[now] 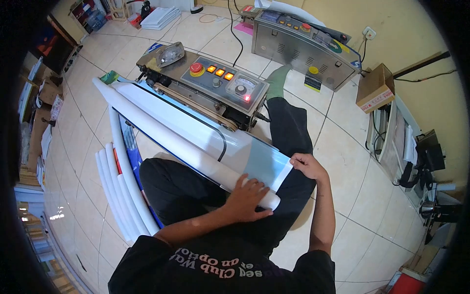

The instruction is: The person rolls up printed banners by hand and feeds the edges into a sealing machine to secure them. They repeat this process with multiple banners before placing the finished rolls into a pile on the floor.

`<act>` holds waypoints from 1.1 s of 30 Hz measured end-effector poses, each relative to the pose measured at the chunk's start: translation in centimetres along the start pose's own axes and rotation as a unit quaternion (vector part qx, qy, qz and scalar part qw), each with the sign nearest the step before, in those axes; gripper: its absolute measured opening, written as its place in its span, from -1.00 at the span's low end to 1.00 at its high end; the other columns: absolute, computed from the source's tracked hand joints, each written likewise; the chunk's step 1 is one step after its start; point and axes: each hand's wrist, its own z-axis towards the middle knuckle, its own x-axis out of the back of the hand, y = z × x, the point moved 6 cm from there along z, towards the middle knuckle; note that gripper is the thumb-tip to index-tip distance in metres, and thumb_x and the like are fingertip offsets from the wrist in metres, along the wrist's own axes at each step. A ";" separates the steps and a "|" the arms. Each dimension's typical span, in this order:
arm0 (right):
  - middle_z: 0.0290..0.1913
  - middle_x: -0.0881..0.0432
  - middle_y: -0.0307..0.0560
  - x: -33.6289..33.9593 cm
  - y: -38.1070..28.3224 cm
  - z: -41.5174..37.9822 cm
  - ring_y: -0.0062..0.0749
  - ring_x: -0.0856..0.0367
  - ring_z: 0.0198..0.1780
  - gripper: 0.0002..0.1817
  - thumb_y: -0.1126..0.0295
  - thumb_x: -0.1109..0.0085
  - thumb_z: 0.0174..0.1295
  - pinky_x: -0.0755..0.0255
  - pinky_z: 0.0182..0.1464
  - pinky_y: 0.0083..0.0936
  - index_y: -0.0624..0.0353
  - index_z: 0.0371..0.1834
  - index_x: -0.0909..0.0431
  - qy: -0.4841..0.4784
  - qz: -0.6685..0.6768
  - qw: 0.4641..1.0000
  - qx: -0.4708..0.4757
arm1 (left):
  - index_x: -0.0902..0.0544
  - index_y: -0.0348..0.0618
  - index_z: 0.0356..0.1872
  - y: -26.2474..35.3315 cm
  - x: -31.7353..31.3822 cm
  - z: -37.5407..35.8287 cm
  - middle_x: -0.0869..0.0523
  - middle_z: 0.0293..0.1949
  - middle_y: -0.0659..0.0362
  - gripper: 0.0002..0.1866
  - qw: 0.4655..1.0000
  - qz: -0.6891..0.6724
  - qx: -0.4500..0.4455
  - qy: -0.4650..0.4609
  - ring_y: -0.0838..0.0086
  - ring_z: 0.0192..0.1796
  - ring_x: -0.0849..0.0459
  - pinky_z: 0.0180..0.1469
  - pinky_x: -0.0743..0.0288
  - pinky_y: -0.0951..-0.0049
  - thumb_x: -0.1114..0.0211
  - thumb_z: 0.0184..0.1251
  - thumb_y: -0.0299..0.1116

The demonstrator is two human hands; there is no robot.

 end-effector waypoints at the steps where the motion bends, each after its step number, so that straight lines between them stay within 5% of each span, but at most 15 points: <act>1: -0.50 -0.42 -0.37 -0.1 0.0 0.3 -0.65 -0.35 -0.40 -0.73 0.27 -0.09 0.43 -0.31 -0.31 -0.61 0.24 -0.35 -0.53 0.001 0.006 1.000 0.009 | -0.59 -0.19 0.10 0.8 -0.8 0.2 -0.59 0.07 0.01 -0.32 1.000 -0.013 -0.010 0.001 0.12 0.25 -0.46 0.42 0.00 -0.16 -0.27 0.20 0.22; 10: -0.51 -0.44 -0.34 -0.9 -0.9 2.3 -0.67 -0.36 -0.40 -0.74 0.29 -0.11 0.41 -0.30 -0.32 -0.60 0.28 -0.33 -0.55 -0.002 -0.029 0.999 0.023 | -0.61 -0.14 0.00 0.1 -2.3 0.1 -0.61 -0.03 0.08 -0.49 0.999 -0.036 -0.009 0.033 0.26 0.16 -0.52 0.39 -0.13 -0.05 -0.44 0.06 -0.09; 22: -0.57 -0.40 -0.39 -2.3 -1.7 5.1 -0.68 -0.32 -0.47 -0.74 0.34 -0.18 0.37 -0.29 -0.38 -0.60 0.29 -0.43 -0.54 -0.002 0.005 0.999 0.035 | -0.64 -0.03 0.00 -1.7 -1.0 -0.6 -0.62 0.01 0.19 -0.58 0.999 0.003 -0.009 0.040 0.37 0.21 -0.50 0.44 0.01 -0.09 -0.42 0.03 -0.32; 33: -0.49 -0.51 -0.18 -2.7 -6.6 6.3 -0.53 -0.45 -0.46 -0.84 0.39 -0.36 0.12 -0.38 -0.34 -0.55 0.25 -0.39 -0.62 0.169 -0.113 0.977 0.069 | -0.67 -0.08 -0.03 -2.2 -0.7 -1.8 -0.58 0.10 0.09 -0.67 0.996 0.030 0.032 0.073 0.25 0.30 -0.42 0.45 0.09 -0.12 -0.23 0.13 -0.49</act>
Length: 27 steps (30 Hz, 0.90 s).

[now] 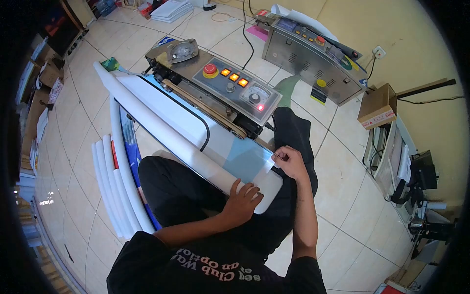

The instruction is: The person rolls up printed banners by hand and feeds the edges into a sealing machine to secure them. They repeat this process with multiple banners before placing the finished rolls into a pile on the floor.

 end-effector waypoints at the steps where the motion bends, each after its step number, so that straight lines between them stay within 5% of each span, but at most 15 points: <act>1: -0.49 -0.51 -0.18 -0.1 -0.5 0.2 -0.53 -0.45 -0.46 -0.84 0.39 -0.36 0.12 -0.38 -0.34 -0.55 0.25 -0.39 -0.62 -0.002 -0.001 1.000 0.003 | -0.67 -0.08 -0.03 -0.4 0.0 0.0 -0.58 0.10 0.09 -0.67 1.000 0.001 0.002 0.002 0.25 0.30 -0.42 0.45 0.09 -0.12 -0.23 0.13 -0.49; 13: -0.37 -0.59 -0.07 -1.3 -4.2 1.9 -0.22 -0.61 -0.33 -0.81 0.28 -0.40 0.08 -0.48 -0.23 -0.32 0.13 -0.36 -0.67 0.017 -0.136 0.990 -0.038 | -0.61 -0.03 0.07 -3.6 3.1 -0.6 -0.42 0.36 0.06 -0.55 0.996 -0.024 -0.075 -0.032 0.22 0.49 -0.22 0.47 0.14 -0.10 -0.31 0.06 -0.33; 18: -0.38 -0.63 -0.02 -2.2 -4.5 2.6 -0.10 -0.64 -0.31 -0.77 0.21 -0.37 0.11 -0.48 -0.23 -0.25 0.15 -0.39 -0.68 0.014 -0.146 0.987 -0.065 | -0.61 -0.13 -0.04 -4.6 3.5 0.1 -0.57 0.16 0.04 -0.61 0.993 0.032 -0.099 -0.047 0.21 0.32 -0.45 0.36 -0.19 0.00 -0.31 0.06 -0.29; 21: -0.42 -0.65 0.00 -2.8 -3.8 3.2 -0.14 -0.64 -0.34 -0.75 0.21 -0.37 0.11 -0.48 -0.24 -0.29 0.18 -0.38 -0.68 0.010 -0.123 0.990 -0.074 | -0.60 -0.18 -0.05 -5.1 3.0 1.8 -0.66 -0.02 0.06 -0.64 0.979 0.053 -0.079 -0.178 0.22 0.16 -0.59 0.27 -0.34 0.12 -0.28 0.09 -0.32; 22: -0.42 -0.65 0.00 -2.8 -3.8 3.3 -0.14 -0.64 -0.34 -0.75 0.21 -0.37 0.11 -0.48 -0.24 -0.29 0.18 -0.38 -0.68 0.012 -0.122 0.990 -0.072 | -0.60 -0.18 -0.05 -5.3 2.7 2.0 -0.66 -0.02 0.06 -0.64 0.979 0.056 -0.079 -0.178 0.22 0.16 -0.59 0.27 -0.34 0.12 -0.28 0.09 -0.32; 24: -0.49 -0.64 -0.08 -3.0 -3.5 3.6 -0.45 -0.55 -0.45 -0.79 0.27 -0.37 0.14 -0.44 -0.31 -0.44 0.21 -0.38 -0.68 -0.020 -0.068 0.992 -0.105 | -0.59 -0.23 -0.04 -6.0 1.9 2.4 -0.70 -0.14 0.07 -0.66 0.979 0.039 -0.085 -0.183 0.23 0.06 -0.66 0.28 -0.36 0.15 -0.24 0.12 -0.39; 27: -0.51 -0.63 -0.13 -3.2 -2.7 3.9 -0.53 -0.54 -0.44 -0.79 0.28 -0.36 0.16 -0.44 -0.32 -0.49 0.22 -0.35 -0.69 -0.028 -0.056 0.995 -0.083 | -0.59 -0.21 -0.04 -7.0 2.7 2.1 -0.70 -0.15 0.06 -0.67 0.983 0.012 -0.118 -0.144 0.25 0.03 -0.67 0.33 -0.33 0.09 -0.22 0.12 -0.45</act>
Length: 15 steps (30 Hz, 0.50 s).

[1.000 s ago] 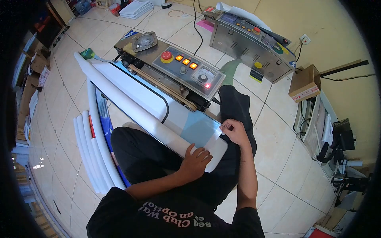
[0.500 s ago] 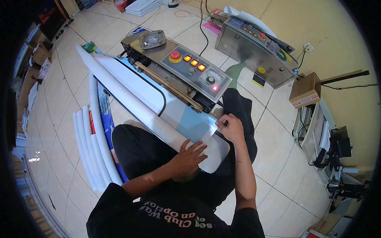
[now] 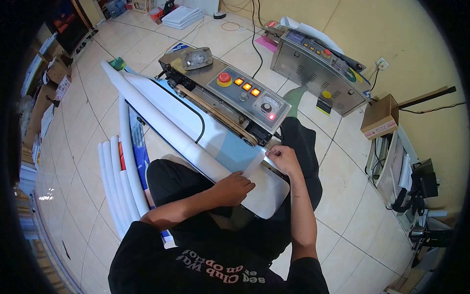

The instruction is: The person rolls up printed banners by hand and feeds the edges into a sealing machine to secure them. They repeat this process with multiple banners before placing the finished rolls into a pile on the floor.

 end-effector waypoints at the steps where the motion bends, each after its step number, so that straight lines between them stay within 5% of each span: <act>1: -0.51 -0.63 -0.13 -0.1 0.3 0.1 -0.53 -0.54 -0.44 -0.79 0.28 -0.36 0.16 -0.44 -0.32 -0.49 0.22 -0.35 -0.69 0.001 0.002 1.000 0.001 | -0.59 -0.21 -0.04 -0.3 0.0 -0.2 -0.70 -0.15 0.06 -0.67 1.000 0.002 0.000 -0.001 0.25 0.03 -0.67 0.33 -0.33 0.09 -0.22 0.12 -0.45; 3: -0.45 -0.67 0.02 -0.5 0.9 0.2 -0.32 -0.63 -0.38 -0.75 0.25 -0.33 0.14 -0.48 -0.24 -0.38 0.24 -0.35 -0.68 -0.009 0.031 0.999 -0.009 | -0.60 -0.19 -0.05 -0.7 0.3 -0.6 -0.70 -0.16 0.10 -0.66 0.999 -0.004 -0.013 0.029 0.28 0.00 -0.67 0.35 -0.33 0.08 -0.22 0.07 -0.49; 10: -0.39 -0.65 0.07 -0.3 -0.3 -1.2 -0.18 -0.63 -0.39 -0.77 0.29 -0.25 0.15 -0.49 -0.25 -0.33 0.24 -0.27 -0.64 0.016 0.006 0.998 0.058 | -0.60 -0.17 -0.25 -3.0 0.9 -1.2 -0.67 -0.32 0.10 -0.82 0.990 -0.033 -0.037 0.134 0.18 -0.11 -0.68 0.30 -0.37 0.07 -0.22 0.07 -0.47; 15: -0.36 -0.63 0.15 -0.4 -2.1 -2.7 0.09 -0.64 -0.29 -0.77 0.24 -0.11 0.23 -0.50 -0.23 -0.13 0.21 -0.32 -0.58 0.089 -0.134 0.979 0.126 | -0.64 -0.11 -0.14 -4.1 2.5 -3.1 -0.66 -0.11 0.17 -0.70 0.983 0.010 0.043 0.176 0.30 0.12 -0.59 0.40 -0.22 0.03 -0.33 0.04 -0.37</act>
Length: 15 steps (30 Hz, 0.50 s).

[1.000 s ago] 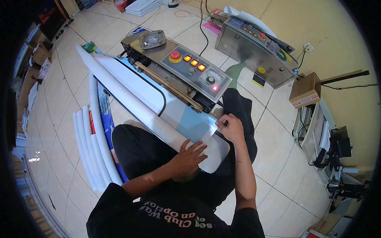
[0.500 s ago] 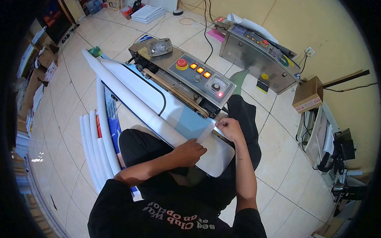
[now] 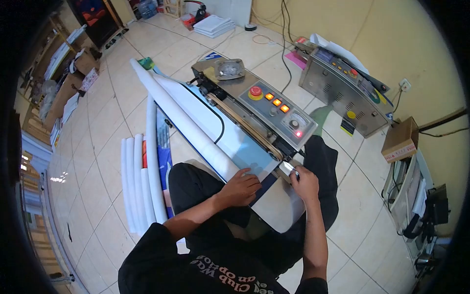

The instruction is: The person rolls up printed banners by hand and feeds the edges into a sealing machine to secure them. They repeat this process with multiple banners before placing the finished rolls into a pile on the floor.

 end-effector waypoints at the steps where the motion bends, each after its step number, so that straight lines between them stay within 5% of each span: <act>1: -0.36 -0.63 0.15 0.1 -0.2 -0.1 0.10 -0.65 -0.28 -0.76 0.22 -0.09 0.24 -0.51 -0.23 -0.11 0.20 -0.32 -0.57 0.014 -0.043 0.999 -0.002 | -0.64 -0.11 -0.14 0.1 0.3 -0.5 -0.66 -0.11 0.17 -0.70 1.000 0.007 0.004 0.001 0.30 0.12 -0.59 0.40 -0.22 0.03 -0.33 0.04 -0.37; 3: -0.35 -0.65 0.15 0.0 -0.2 -0.1 0.11 -0.65 -0.28 -0.75 0.21 -0.07 0.26 -0.52 -0.23 -0.08 0.18 -0.31 -0.56 0.017 -0.045 0.999 0.000 | -0.63 -0.07 -0.07 -0.5 1.9 -1.7 -0.62 0.02 0.18 -0.62 0.990 0.006 0.105 0.091 0.33 0.26 -0.49 0.47 -0.07 -0.03 -0.38 0.02 -0.31; 7: -0.31 -0.67 0.14 0.1 -0.5 -0.3 0.10 -0.66 -0.27 -0.76 0.22 -0.05 0.29 -0.51 -0.24 -0.07 0.15 -0.31 -0.57 0.018 -0.060 0.998 -0.009 | -0.64 -0.06 0.06 0.8 3.2 -3.3 -0.60 0.17 0.16 -0.48 0.977 0.063 0.183 0.084 0.30 0.40 -0.39 0.54 0.12 -0.06 -0.43 -0.04 -0.26; 15: -0.34 -0.65 0.15 0.2 -0.9 -0.4 0.13 -0.64 -0.29 -0.76 0.24 -0.03 0.31 -0.49 -0.26 -0.07 0.17 -0.33 -0.56 0.038 -0.054 0.998 -0.013 | -0.67 -0.11 -0.02 0.2 4.6 -4.4 -0.66 0.12 0.18 -0.59 0.969 0.032 0.182 0.166 0.29 0.33 -0.49 0.50 -0.06 -0.11 -0.38 0.00 -0.43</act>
